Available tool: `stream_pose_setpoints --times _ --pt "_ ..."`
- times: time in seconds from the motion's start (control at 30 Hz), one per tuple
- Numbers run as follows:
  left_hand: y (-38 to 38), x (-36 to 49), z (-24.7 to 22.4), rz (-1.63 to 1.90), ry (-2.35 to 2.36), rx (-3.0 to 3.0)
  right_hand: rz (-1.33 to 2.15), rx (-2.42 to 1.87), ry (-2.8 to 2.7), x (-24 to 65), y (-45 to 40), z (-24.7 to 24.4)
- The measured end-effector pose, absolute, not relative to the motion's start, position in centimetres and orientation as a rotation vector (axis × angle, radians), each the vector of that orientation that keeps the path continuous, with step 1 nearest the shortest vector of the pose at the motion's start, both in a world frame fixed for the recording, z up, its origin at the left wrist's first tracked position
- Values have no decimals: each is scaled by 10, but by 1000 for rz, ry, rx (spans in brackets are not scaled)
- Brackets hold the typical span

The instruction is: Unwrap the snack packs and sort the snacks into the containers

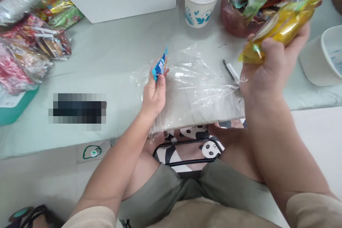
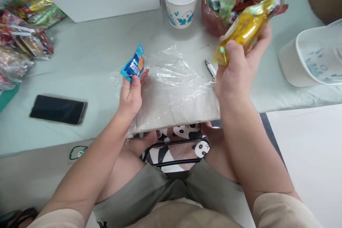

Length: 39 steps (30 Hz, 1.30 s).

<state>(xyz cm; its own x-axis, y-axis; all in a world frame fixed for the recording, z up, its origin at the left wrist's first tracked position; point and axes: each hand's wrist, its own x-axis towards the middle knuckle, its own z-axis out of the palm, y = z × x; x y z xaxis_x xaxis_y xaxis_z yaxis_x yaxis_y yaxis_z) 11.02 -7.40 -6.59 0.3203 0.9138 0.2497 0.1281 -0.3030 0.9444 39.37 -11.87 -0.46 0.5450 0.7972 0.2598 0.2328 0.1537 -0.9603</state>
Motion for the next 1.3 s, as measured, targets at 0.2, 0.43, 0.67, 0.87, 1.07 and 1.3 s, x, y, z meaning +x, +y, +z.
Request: stream_pose_setpoints --times 0.2,0.43,0.67,0.87,1.07,1.3 --pt "-78 107 -64 1030 796 2147 1136 -1120 -808 344 -130 64" --pt "-85 115 -64 974 803 2414 1502 -1230 -594 304 -133 12" --pt "-93 123 -57 666 917 2558 1458 -1212 -608 295 -142 -13" --pt "-102 126 -46 640 1017 2499 1302 -1193 -597 299 -138 -21" --pt "-99 129 -39 579 1128 2503 1085 -1193 -545 333 -134 -8" --pt "-90 139 -29 512 1165 2498 808 -1293 -785 362 -165 27"
